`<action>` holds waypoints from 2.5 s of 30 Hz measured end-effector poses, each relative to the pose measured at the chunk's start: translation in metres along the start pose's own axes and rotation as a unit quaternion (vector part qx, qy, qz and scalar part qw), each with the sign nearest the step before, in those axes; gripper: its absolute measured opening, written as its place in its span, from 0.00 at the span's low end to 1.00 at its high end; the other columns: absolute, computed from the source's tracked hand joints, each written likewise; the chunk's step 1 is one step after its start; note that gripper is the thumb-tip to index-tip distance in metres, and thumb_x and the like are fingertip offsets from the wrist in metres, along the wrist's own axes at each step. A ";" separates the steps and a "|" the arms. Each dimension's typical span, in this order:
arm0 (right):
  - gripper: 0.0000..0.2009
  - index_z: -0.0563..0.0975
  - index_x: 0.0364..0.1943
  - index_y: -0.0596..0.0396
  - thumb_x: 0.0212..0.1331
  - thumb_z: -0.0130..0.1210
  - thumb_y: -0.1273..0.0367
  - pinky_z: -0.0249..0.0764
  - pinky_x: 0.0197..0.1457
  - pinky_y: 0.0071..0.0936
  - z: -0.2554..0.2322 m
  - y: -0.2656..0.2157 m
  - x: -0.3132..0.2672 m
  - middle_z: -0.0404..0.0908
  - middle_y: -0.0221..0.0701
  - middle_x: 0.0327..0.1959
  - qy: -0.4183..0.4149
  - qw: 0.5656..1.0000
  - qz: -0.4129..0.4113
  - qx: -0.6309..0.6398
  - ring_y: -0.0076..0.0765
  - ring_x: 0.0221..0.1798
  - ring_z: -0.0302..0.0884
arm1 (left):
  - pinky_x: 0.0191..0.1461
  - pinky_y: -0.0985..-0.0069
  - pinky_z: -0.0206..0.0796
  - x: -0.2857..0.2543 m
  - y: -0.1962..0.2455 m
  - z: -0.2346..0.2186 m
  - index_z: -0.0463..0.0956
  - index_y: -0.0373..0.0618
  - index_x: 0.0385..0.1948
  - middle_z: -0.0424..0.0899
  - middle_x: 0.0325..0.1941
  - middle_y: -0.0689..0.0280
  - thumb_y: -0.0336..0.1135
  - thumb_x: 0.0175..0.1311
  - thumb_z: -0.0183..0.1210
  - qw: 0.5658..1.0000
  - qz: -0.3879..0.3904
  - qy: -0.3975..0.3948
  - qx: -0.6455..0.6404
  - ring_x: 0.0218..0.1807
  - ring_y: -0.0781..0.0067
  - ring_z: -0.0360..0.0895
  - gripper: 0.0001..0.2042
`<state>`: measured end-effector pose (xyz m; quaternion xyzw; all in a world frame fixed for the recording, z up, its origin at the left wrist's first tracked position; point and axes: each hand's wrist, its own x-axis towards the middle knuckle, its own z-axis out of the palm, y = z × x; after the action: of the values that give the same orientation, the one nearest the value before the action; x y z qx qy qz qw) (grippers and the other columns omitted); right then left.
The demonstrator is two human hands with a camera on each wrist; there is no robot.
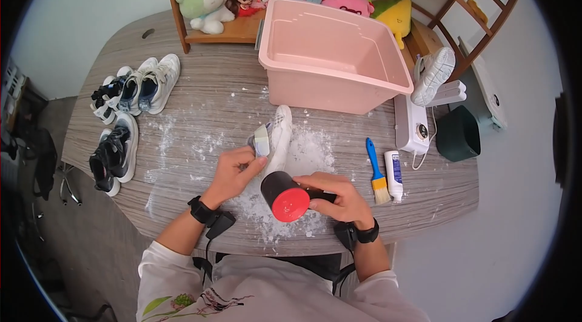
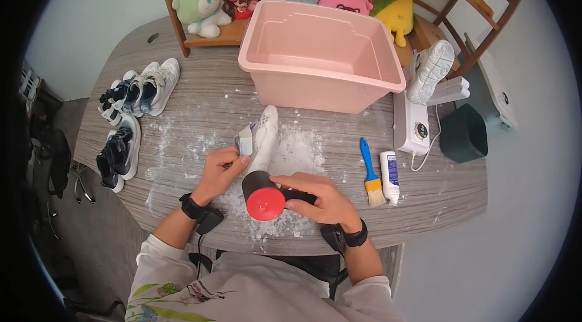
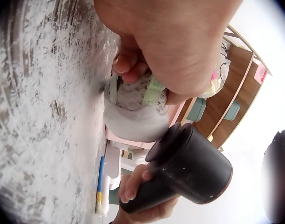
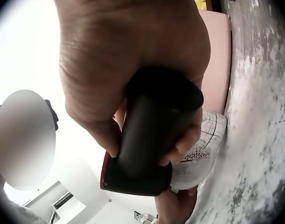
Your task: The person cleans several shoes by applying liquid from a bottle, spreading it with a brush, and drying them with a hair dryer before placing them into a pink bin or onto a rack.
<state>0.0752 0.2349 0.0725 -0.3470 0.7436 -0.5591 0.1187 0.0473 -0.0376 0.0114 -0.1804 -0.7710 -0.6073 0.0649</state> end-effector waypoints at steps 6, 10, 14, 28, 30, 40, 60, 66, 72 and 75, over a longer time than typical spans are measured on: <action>0.24 0.77 0.62 0.55 0.58 0.62 0.74 0.74 0.49 0.31 0.004 -0.001 0.001 0.84 0.38 0.43 0.037 0.999 -0.007 0.002 0.39 0.42 0.80 | 0.29 0.73 0.53 -0.001 -0.006 -0.001 0.70 0.34 0.18 0.67 0.19 0.65 0.30 0.65 0.63 0.999 0.019 -0.015 0.021 0.24 0.76 0.61 0.16; 0.24 0.77 0.62 0.55 0.59 0.62 0.74 0.74 0.49 0.31 0.008 -0.008 0.003 0.84 0.38 0.42 -0.034 0.999 0.019 0.001 0.39 0.42 0.80 | 0.30 0.73 0.53 -0.002 -0.006 -0.003 0.72 0.34 0.20 0.69 0.21 0.65 0.29 0.66 0.62 1.000 -0.004 -0.028 0.001 0.26 0.76 0.62 0.14; 0.23 0.76 0.63 0.56 0.62 0.60 0.73 0.75 0.49 0.29 0.010 0.003 -0.001 0.84 0.37 0.44 0.036 0.998 0.031 0.033 0.33 0.40 0.80 | 0.28 0.75 0.55 0.002 -0.004 -0.003 0.75 0.36 0.20 0.71 0.22 0.65 0.29 0.63 0.66 1.000 0.004 -0.022 0.002 0.24 0.76 0.63 0.13; 0.19 0.68 0.65 0.62 0.76 0.46 0.65 0.77 0.27 0.24 -0.001 0.042 0.003 0.83 0.37 0.35 0.349 0.909 0.087 0.211 0.26 0.24 0.79 | 0.51 0.68 0.65 0.008 0.004 -0.018 0.81 0.39 0.29 0.84 0.36 0.63 0.27 0.53 0.70 0.984 0.132 -0.030 0.116 0.43 0.61 0.72 0.06; 0.19 0.69 0.64 0.62 0.77 0.46 0.64 0.76 0.26 0.23 -0.003 0.042 0.005 0.82 0.37 0.33 0.383 0.892 0.105 0.215 0.26 0.23 0.79 | 0.53 0.68 0.65 0.009 0.007 -0.020 0.80 0.39 0.29 0.84 0.37 0.64 0.27 0.51 0.69 0.983 0.135 -0.032 0.124 0.45 0.61 0.72 0.07; 0.15 0.74 0.54 0.62 0.77 0.43 0.64 0.75 0.23 0.23 -0.004 0.046 0.004 0.84 0.41 0.36 0.352 0.880 0.199 0.247 0.28 0.22 0.79 | 0.56 0.62 0.64 0.014 0.006 -0.030 0.78 0.43 0.30 0.81 0.43 0.63 0.25 0.40 0.65 0.946 0.208 -0.049 0.244 0.49 0.56 0.72 0.12; 0.18 0.74 0.59 0.62 0.74 0.50 0.64 0.75 0.22 0.24 -0.004 0.041 0.000 0.85 0.39 0.35 0.197 0.911 0.222 0.286 0.27 0.21 0.79 | 0.35 0.76 0.75 0.007 -0.013 -0.014 0.78 0.41 0.40 0.80 0.42 0.60 0.19 0.53 0.59 0.992 0.005 0.073 0.101 0.38 0.68 0.81 0.12; 0.17 0.73 0.59 0.62 0.75 0.47 0.65 0.76 0.23 0.24 -0.001 0.041 0.003 0.85 0.42 0.36 0.215 0.915 0.210 0.270 0.29 0.21 0.80 | 0.44 0.77 0.77 0.006 -0.008 -0.014 0.81 0.40 0.42 0.80 0.45 0.61 0.18 0.56 0.57 0.999 -0.002 -0.005 0.047 0.44 0.70 0.81 0.13; 0.19 0.75 0.59 0.63 0.76 0.46 0.63 0.77 0.27 0.24 0.002 0.043 0.006 0.85 0.39 0.35 0.263 0.907 0.187 0.270 0.28 0.25 0.80 | 0.49 0.74 0.74 0.002 0.003 -0.003 0.84 0.41 0.44 0.83 0.47 0.60 0.18 0.60 0.58 0.994 0.014 -0.110 -0.004 0.48 0.67 0.81 0.13; 0.18 0.77 0.56 0.64 0.77 0.46 0.62 0.77 0.27 0.24 0.005 0.048 0.005 0.84 0.38 0.35 0.249 0.924 0.202 0.207 0.28 0.25 0.80 | 0.52 0.74 0.73 -0.001 0.004 0.000 0.84 0.41 0.44 0.84 0.47 0.60 0.18 0.63 0.57 0.992 0.024 -0.125 -0.010 0.48 0.66 0.81 0.12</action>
<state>0.0559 0.2345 0.0281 -0.0068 0.6711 -0.7332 0.1092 0.0502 -0.0366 0.0146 -0.2741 -0.7621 -0.5863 -0.0193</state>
